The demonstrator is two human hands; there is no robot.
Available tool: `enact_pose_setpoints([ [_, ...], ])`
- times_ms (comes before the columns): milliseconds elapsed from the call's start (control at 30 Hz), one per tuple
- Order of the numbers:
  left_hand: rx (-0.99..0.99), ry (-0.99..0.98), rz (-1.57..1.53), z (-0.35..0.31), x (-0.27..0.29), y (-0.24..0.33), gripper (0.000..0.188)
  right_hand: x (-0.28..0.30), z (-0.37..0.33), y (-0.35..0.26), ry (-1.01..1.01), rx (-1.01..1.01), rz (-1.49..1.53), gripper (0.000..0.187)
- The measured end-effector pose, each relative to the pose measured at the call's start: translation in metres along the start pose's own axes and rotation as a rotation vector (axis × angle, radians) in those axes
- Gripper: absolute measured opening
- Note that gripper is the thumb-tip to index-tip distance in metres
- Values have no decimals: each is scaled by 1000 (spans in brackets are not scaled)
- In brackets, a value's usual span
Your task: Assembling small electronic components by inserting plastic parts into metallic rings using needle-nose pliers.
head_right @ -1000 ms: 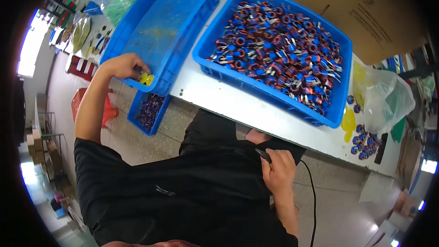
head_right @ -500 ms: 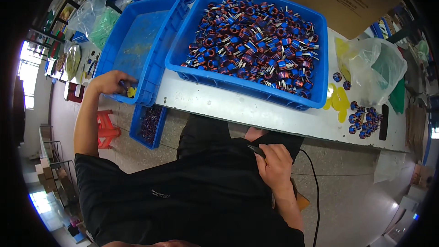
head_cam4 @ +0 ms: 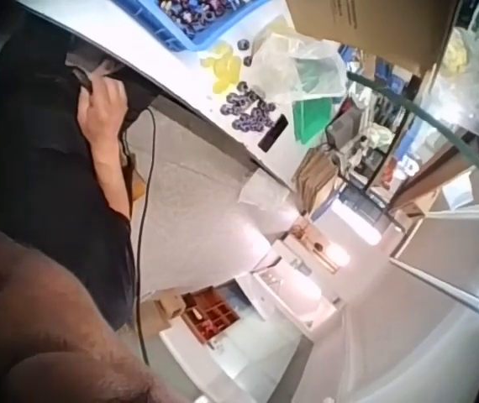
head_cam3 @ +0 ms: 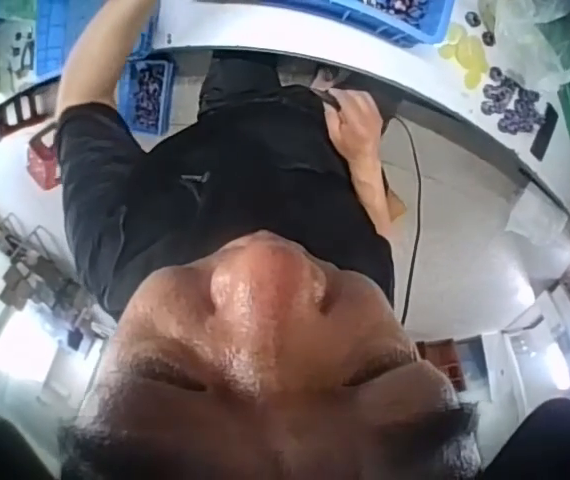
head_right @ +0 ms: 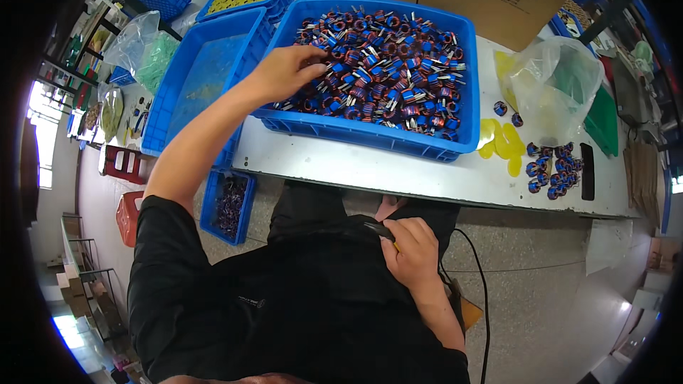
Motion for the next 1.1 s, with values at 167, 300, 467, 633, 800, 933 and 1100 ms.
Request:
enact_pose_setpoints([
  [167,99,9,378,18,-35,8,33,17,-26,12,60,-49,-51,27],
  [300,138,-57,250,14,-31,17,32,27,-46,23,104,-115,-45,24],
  [467,-76,117,71,9,-17,15,31,32,-47,25,125,-99,-33,25],
  [633,79,-45,-873,-3,-13,23,30,33,-41,29,160,-119,23,23],
  [800,53,-161,-1311,-49,-25,70,30,30,-20,22,166,-151,121,21],
  [933,35,-220,-1514,-83,-52,88,31,28,-9,18,153,-198,188,19],
  [1100,194,-269,-1783,-113,-93,108,32,23,6,14,147,-277,269,18],
])
Point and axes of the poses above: each hand's wrist, its own z-axis towards the middle knuckle, its own x-axis out of the back of the hand, y = z × x, the point moved 6 cm from there along z, towards the middle knuckle, and after that the axes turned 6 degrees about z, right-handed, at the moved point
